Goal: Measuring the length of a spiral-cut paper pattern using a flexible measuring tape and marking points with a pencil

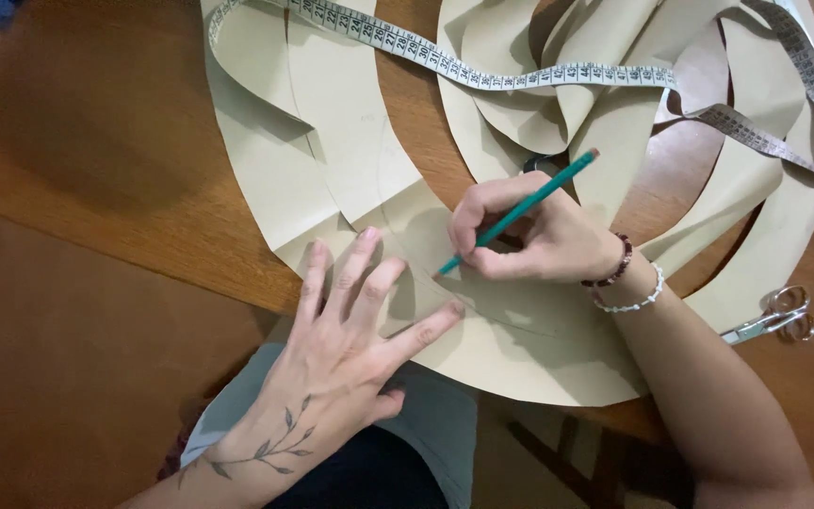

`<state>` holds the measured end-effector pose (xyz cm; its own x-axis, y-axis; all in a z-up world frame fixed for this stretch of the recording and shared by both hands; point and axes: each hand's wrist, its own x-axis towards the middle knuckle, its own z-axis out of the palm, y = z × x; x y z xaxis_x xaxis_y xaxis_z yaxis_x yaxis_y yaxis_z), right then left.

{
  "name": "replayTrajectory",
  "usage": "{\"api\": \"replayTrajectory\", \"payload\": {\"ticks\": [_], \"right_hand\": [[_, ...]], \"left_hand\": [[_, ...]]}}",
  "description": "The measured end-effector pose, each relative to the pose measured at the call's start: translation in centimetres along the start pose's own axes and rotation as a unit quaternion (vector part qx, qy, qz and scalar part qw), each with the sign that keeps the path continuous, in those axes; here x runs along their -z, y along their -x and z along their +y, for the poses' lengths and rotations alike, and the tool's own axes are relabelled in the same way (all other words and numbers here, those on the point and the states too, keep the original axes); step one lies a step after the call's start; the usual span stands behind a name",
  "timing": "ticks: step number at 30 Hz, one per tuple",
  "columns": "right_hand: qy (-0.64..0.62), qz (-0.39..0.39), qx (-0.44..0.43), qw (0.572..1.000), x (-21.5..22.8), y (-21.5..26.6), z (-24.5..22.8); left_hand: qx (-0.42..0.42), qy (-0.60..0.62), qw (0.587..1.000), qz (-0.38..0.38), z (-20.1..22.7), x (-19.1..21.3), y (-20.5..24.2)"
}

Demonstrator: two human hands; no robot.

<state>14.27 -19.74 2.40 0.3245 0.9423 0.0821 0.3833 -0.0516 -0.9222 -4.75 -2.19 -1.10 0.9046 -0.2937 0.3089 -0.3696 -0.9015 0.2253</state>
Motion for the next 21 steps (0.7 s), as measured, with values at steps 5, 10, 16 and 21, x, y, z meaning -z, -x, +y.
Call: {"api": "replayTrajectory", "payload": {"ticks": [5,10,16,21], "right_hand": [[0.028,0.036,0.009,0.999,-0.4,-0.5,-0.1],[0.01,0.036,-0.059,0.998,-0.5,-0.4,-0.1],[-0.013,0.048,-0.086,0.995,-0.6,-0.7,-0.3],[-0.034,0.076,-0.073,0.994,-0.5,-1.9,-0.1]], "left_hand": [[0.0,-0.009,1.0,-0.002,0.0,0.0,0.0],[-0.002,0.004,1.0,0.007,0.0,0.3,-0.1],[0.0,-0.012,1.0,0.004,0.0,0.2,-0.1],[-0.002,0.001,1.0,0.013,-0.2,0.0,0.0]]}}
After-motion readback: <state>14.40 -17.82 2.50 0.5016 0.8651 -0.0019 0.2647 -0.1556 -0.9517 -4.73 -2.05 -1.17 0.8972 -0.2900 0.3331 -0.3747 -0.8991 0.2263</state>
